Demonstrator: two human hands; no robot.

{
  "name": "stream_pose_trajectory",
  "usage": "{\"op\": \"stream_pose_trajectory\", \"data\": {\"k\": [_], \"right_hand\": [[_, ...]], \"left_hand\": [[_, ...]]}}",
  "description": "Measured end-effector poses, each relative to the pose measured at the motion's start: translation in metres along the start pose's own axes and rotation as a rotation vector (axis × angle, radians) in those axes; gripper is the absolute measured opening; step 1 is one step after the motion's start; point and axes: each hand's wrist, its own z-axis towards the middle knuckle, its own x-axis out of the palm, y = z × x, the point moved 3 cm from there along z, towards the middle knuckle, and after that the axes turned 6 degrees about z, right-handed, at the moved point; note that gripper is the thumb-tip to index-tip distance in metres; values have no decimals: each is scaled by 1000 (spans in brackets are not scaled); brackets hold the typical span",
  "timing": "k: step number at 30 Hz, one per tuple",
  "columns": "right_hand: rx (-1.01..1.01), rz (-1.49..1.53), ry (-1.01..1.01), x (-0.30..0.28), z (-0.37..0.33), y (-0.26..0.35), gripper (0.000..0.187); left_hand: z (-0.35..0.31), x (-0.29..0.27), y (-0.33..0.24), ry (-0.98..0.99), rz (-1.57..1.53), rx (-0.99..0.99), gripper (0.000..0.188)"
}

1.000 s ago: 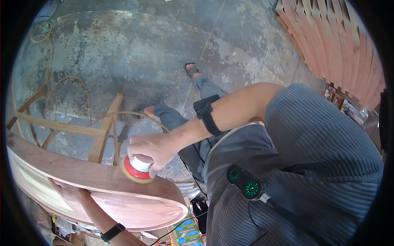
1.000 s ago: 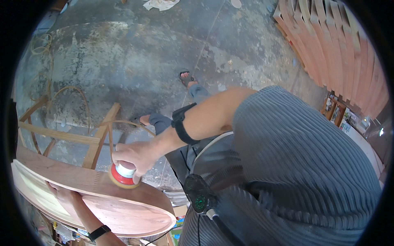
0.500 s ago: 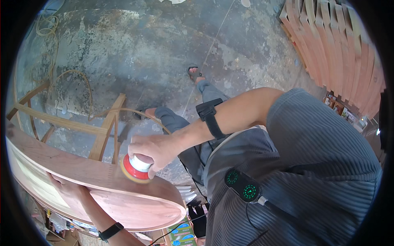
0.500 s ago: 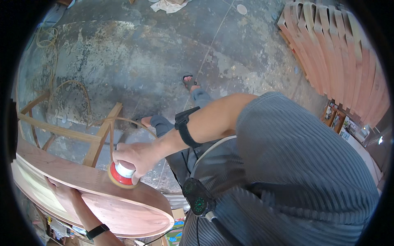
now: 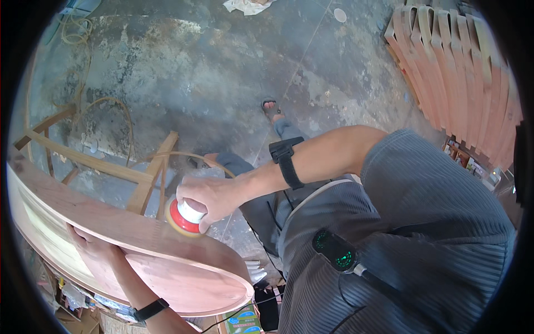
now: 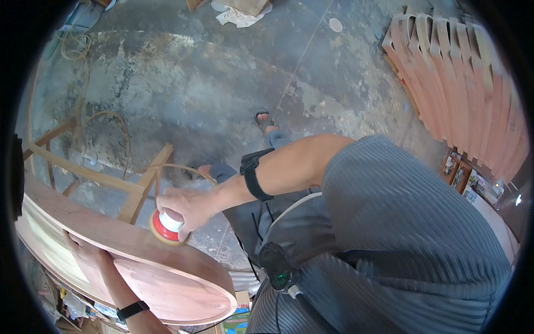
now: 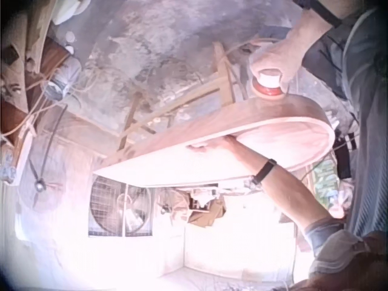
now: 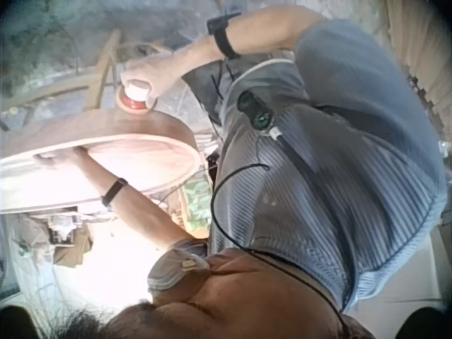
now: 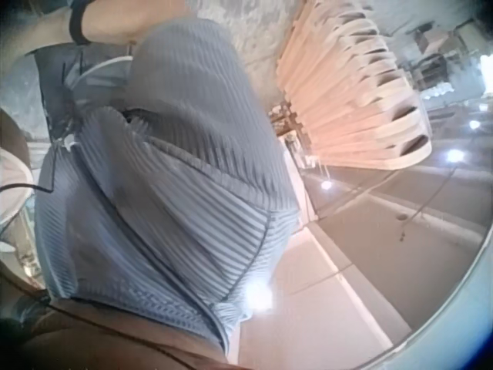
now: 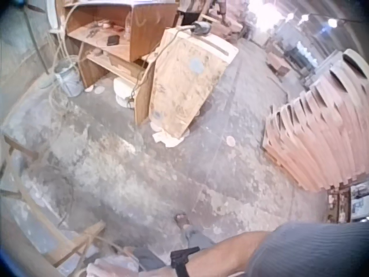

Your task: Sanding a large curved wooden furniture component using a pneumatic orbital sander.

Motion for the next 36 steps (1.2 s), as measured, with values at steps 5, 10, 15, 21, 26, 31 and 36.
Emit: {"op": "stream_pose_trajectory", "data": {"k": [5,10,15,21,26,31,36], "right_hand": [[-54,15,65,-4,6,20,76],[-47,1,44,-5,15,20,75],[-100,2,51,-9,27,24,73],[-56,2,67,-3,34,32,78],[-149,12,56,7,-14,31,78],[-65,36,54,18,-49,29,80],[-132,-63,66,0,11,40,80]], "left_hand": [[-1,1,-5,1,25,-21,51],[2,-1,1,-33,56,38,51],[-1,0,-8,-25,78,23,51],[1,-3,-5,0,73,18,52],[0,-2,-9,-25,125,25,53],[-1,-2,-1,-55,79,95,53],[-3,-3,-3,-46,91,75,51]]}}
